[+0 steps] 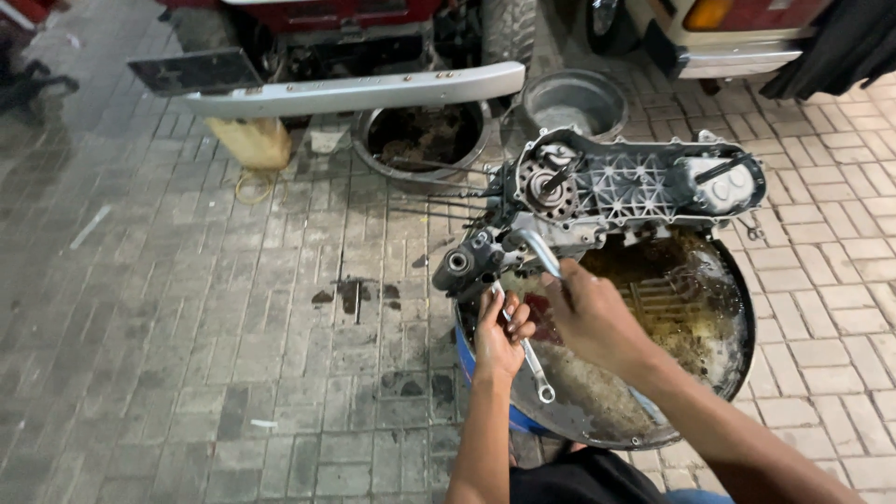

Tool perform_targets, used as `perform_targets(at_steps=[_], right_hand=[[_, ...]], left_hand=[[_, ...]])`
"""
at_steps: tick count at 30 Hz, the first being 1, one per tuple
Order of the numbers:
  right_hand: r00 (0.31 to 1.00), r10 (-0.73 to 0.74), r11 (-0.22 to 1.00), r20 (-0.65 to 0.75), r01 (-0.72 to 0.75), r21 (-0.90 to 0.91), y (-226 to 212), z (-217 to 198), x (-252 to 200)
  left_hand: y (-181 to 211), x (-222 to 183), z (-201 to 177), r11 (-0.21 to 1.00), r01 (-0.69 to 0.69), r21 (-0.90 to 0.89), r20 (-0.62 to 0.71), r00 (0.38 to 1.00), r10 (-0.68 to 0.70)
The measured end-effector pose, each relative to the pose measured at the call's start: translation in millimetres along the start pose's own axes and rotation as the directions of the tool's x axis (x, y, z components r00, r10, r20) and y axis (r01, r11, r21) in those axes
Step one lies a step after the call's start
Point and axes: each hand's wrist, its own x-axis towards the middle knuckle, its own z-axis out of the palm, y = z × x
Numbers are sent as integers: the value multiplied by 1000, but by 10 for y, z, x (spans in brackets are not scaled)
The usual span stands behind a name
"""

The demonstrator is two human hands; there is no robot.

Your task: Disassembling an engine block by loosening bolts using a wrench and a metal pipe for leverage

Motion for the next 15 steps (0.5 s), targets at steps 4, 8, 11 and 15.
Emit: perform_targets(at_steps=[4,8,11,15], right_hand=[[995,25,999,101,-27,21,128,-53,132],[996,-1,999,93,-3,47,120,38,144],[995,-19,999,93,16,36,-3,54,97],[980,-184,983,70,181,41,187,147,158]], left_hand=[[-10,-11,-17,999,-7,-32,57,998,8],[-6,-17,10,1000,-13,-26,38,999,14],[23,-38,70,1000,-16,-7,23,1000,16],[19,-60,84,1000,-19,0,32,999,19]])
